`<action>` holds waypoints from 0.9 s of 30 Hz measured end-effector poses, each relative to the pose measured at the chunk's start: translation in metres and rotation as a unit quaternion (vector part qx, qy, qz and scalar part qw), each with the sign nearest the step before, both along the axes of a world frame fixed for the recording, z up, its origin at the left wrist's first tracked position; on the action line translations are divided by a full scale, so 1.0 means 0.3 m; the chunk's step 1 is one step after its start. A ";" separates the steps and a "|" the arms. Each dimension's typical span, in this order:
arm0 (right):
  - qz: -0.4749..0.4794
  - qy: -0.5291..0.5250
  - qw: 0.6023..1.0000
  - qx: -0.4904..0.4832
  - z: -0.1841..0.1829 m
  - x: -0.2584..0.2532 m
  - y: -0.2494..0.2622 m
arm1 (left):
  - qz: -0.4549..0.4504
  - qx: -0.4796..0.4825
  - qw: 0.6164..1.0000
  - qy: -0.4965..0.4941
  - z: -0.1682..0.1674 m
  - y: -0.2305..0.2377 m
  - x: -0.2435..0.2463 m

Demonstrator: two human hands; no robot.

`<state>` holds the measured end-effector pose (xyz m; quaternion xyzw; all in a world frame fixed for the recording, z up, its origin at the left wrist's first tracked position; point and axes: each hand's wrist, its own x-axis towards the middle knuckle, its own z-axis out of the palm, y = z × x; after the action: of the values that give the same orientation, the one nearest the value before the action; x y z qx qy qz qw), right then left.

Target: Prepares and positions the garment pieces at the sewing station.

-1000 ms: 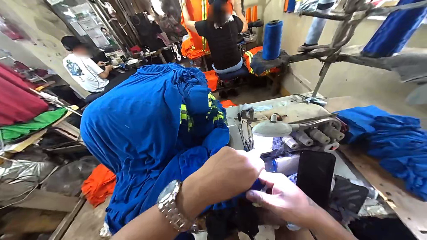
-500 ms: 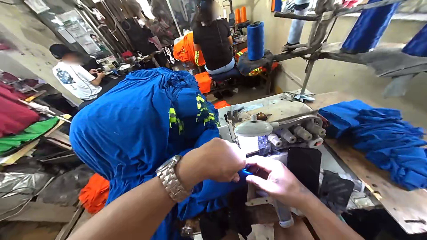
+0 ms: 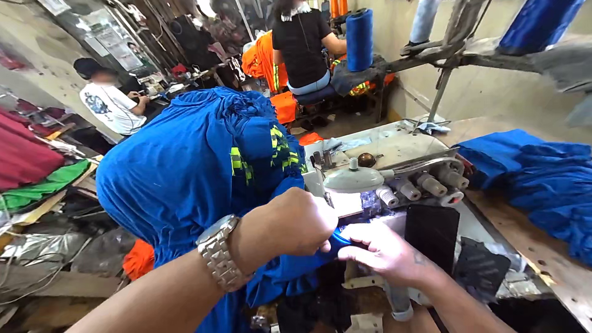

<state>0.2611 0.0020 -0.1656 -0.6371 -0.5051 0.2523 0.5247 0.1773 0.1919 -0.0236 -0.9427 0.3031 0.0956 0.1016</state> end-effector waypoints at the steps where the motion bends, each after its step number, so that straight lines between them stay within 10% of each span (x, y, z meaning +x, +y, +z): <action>1: 0.006 0.023 1.000 -0.006 0.005 -0.001 0.000 | -0.006 -0.010 1.000 0.011 0.004 -0.003 0.004; 27: 0.007 0.050 0.986 0.160 -0.137 -0.072 -0.011 | -0.072 -0.031 0.996 -0.031 -0.036 -0.012 0.015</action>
<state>0.2395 -0.0013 -0.2066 -0.5281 -0.5161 0.2036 0.6428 0.1818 0.1884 -0.0344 -0.9235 0.3702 0.0496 0.0880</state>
